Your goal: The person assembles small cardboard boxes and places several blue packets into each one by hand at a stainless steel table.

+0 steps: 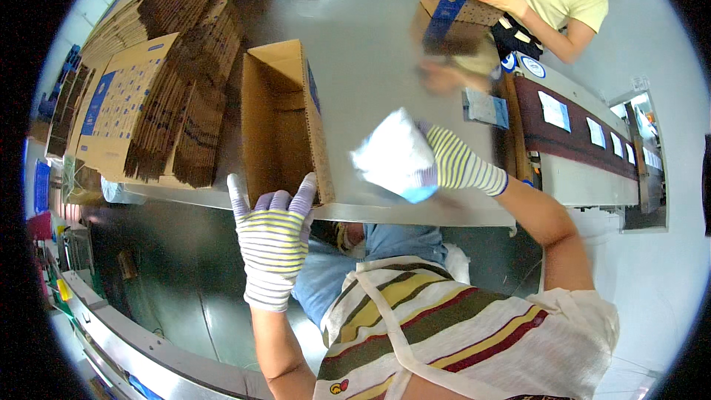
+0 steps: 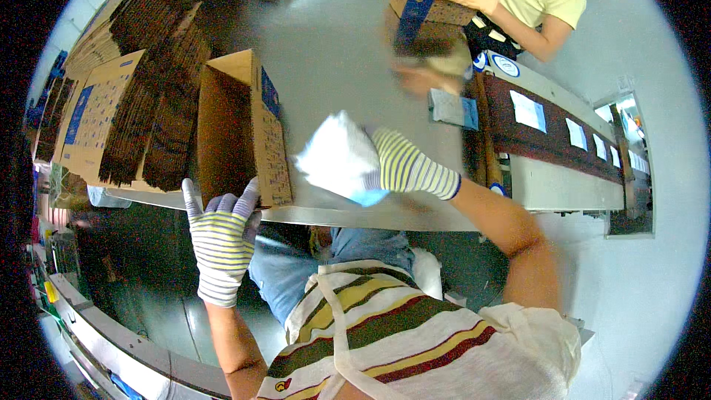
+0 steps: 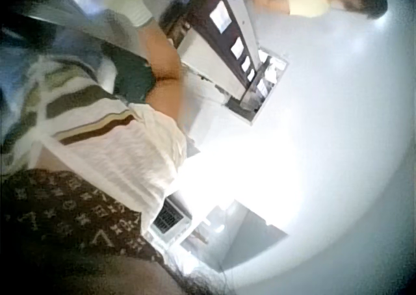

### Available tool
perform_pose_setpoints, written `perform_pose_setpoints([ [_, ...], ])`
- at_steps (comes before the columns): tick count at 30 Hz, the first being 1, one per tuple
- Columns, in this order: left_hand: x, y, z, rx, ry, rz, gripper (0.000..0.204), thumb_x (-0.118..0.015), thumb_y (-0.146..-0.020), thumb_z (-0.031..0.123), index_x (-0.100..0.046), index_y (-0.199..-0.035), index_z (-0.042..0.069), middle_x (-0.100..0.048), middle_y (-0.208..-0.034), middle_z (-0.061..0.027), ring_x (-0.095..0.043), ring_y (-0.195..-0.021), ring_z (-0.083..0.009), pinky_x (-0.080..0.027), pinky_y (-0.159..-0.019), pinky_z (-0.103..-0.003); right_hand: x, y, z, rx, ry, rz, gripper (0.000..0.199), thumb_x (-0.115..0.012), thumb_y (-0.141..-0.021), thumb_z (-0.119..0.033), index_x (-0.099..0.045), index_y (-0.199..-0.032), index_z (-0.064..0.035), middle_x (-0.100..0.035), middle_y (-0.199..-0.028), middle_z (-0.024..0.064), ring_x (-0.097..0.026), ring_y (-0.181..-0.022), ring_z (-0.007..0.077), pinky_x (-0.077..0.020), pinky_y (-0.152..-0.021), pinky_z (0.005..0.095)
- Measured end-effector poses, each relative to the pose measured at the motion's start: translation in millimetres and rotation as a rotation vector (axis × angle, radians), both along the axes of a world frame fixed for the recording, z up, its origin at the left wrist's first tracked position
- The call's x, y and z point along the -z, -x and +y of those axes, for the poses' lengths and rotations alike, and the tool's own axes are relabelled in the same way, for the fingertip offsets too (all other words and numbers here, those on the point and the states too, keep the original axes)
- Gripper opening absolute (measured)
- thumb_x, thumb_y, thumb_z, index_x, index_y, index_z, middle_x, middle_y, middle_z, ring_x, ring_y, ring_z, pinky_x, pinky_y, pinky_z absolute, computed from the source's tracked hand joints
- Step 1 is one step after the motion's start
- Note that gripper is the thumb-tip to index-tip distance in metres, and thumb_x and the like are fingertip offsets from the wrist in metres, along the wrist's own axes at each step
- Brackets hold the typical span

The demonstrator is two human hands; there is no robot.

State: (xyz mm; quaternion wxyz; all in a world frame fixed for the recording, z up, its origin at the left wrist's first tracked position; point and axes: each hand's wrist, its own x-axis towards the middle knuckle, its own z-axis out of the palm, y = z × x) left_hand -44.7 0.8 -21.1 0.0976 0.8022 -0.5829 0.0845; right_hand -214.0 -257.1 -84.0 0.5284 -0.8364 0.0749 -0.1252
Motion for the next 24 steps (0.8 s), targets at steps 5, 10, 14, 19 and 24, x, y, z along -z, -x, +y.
perform_pose_setpoints([
  [5, 6, 5, -7, 0.007, -0.086, -0.045, 0.042, -0.064, -0.076, 0.023, -0.059, -0.118, 0.018, -0.064, -0.091, -0.0071, -0.060, -0.086, -0.0279, -0.040, -0.091, -0.050, -41, -62, 24, -0.105, 0.064, -0.348, 0.054, -0.063, -0.084, -0.030, -0.046, -0.130, -0.0074, -0.053, -0.128, 0.0100, -0.053, -0.115, 0.0257, -0.0411, -0.100, 0.0400],
  [10, 13, 14, -7, -0.044, -0.035, -0.128, 0.045, -0.064, -0.075, 0.027, -0.060, -0.119, 0.020, -0.066, -0.092, -0.0091, -0.064, -0.083, -0.0268, -0.046, -0.079, -0.046, -72, -128, 62, -0.477, 0.056, -0.494, 0.035, -0.061, -0.083, -0.019, -0.062, -0.116, -0.0045, -0.061, -0.121, 0.0086, -0.053, -0.115, 0.0199, -0.0394, -0.101, 0.0351],
  [14, 19, 15, -1, -0.032, 0.022, -0.105, 0.035, -0.064, -0.075, 0.029, -0.062, -0.107, 0.015, -0.063, -0.084, -0.0067, -0.063, -0.076, -0.0249, -0.047, -0.074, -0.045, -76, -115, 61, -0.374, 0.217, -0.184, 0.039, -0.061, -0.081, -0.031, -0.065, -0.112, -0.0078, -0.062, -0.118, 0.0113, -0.054, -0.115, 0.0226, -0.0354, -0.104, 0.0411],
  [19, 18, 10, -5, 0.017, 0.046, -0.070, 0.030, -0.067, -0.075, 0.029, -0.063, -0.095, 0.009, -0.063, -0.081, -0.0074, -0.063, -0.074, -0.0242, -0.049, -0.071, -0.042, -32, -118, 52, -0.163, 0.953, 0.234, 0.069, -0.060, -0.069, -0.063, -0.062, -0.116, -0.0121, -0.058, -0.122, 0.0177, -0.050, -0.118, 0.0326, -0.0219, -0.109, 0.0545],
  [24, -47, -9, -32, 0.065, 0.472, 0.074, 0.031, -0.063, -0.080, 0.031, -0.062, -0.101, 0.008, -0.063, -0.084, -0.0122, -0.060, -0.077, -0.0310, -0.048, -0.068, -0.038, -33, -106, 47, -0.132, 0.925, 0.219, 0.074, -0.064, -0.063, -0.065, -0.065, -0.114, -0.0110, -0.062, -0.115, 0.0168, -0.050, -0.117, 0.0315, -0.0192, -0.110, 0.0537],
])
